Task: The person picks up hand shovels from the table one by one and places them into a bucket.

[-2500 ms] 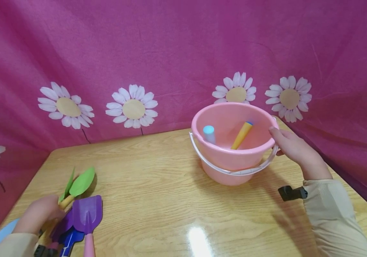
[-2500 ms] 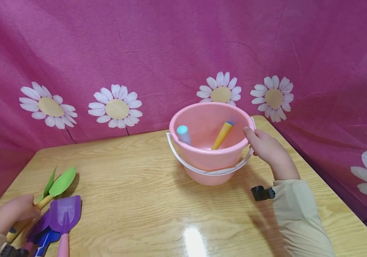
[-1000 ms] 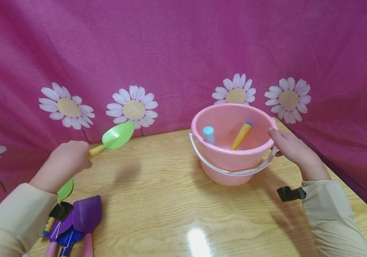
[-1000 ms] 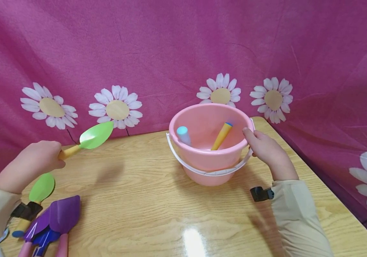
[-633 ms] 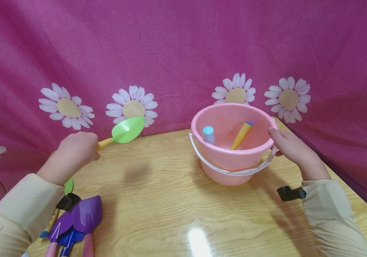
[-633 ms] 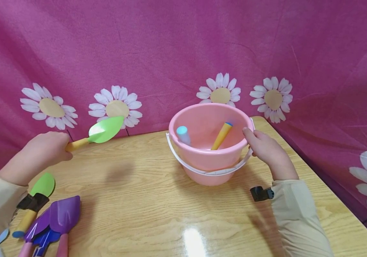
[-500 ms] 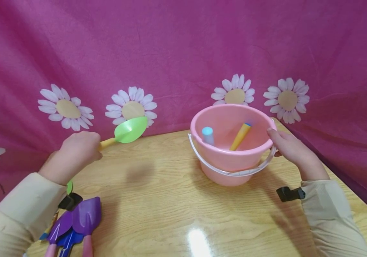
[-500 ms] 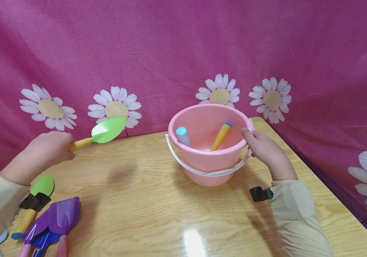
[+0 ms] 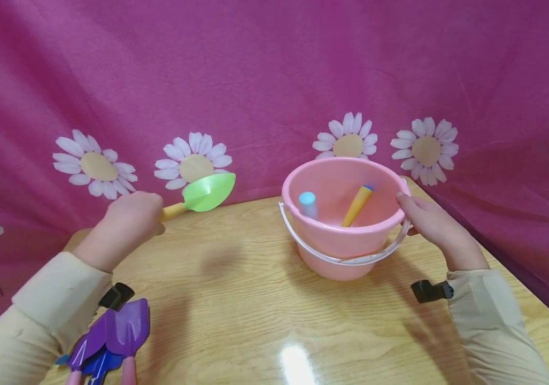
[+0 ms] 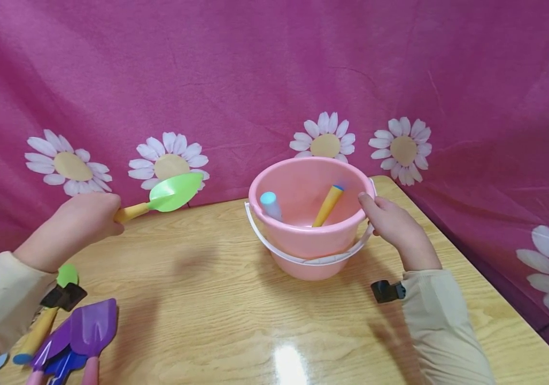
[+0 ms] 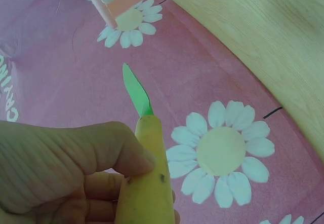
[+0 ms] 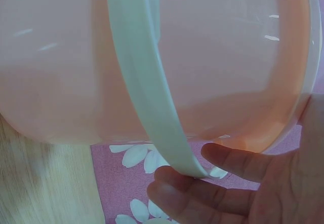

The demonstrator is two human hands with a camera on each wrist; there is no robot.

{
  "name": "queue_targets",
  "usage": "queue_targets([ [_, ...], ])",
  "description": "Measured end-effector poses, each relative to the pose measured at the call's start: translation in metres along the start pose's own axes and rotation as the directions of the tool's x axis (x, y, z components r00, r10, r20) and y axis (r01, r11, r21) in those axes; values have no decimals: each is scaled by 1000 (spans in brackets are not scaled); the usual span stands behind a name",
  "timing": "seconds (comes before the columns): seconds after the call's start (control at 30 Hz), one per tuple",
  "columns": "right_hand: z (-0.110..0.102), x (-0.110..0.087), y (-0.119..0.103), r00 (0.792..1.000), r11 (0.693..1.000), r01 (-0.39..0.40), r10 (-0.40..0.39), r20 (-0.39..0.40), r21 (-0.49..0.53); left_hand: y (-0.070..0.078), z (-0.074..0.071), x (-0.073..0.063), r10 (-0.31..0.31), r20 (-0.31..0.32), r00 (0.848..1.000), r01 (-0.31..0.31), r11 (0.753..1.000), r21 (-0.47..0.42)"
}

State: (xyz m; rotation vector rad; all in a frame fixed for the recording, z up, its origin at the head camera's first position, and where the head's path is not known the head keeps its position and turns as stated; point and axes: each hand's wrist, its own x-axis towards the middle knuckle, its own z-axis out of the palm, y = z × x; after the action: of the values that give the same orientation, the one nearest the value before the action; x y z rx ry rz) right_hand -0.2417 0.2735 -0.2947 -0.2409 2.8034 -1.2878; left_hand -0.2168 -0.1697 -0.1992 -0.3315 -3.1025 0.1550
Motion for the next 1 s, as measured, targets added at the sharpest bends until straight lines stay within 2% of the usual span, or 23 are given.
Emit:
queue_targets([
  [0.4,0,-1,-2,1000,1000,-7,7,3,-18,13,-6,6,49,-42,998,-48,998,35],
  [0.67,-1,-1,-1,1000,1000,-17,18,9,-19,24,-15,9,99,-122,988,-93,994,50],
  [1.0,-1,-1,-2,1000,1000,-12,12,7,-21,43,-25,16,123,-161,979,-118,992,43],
])
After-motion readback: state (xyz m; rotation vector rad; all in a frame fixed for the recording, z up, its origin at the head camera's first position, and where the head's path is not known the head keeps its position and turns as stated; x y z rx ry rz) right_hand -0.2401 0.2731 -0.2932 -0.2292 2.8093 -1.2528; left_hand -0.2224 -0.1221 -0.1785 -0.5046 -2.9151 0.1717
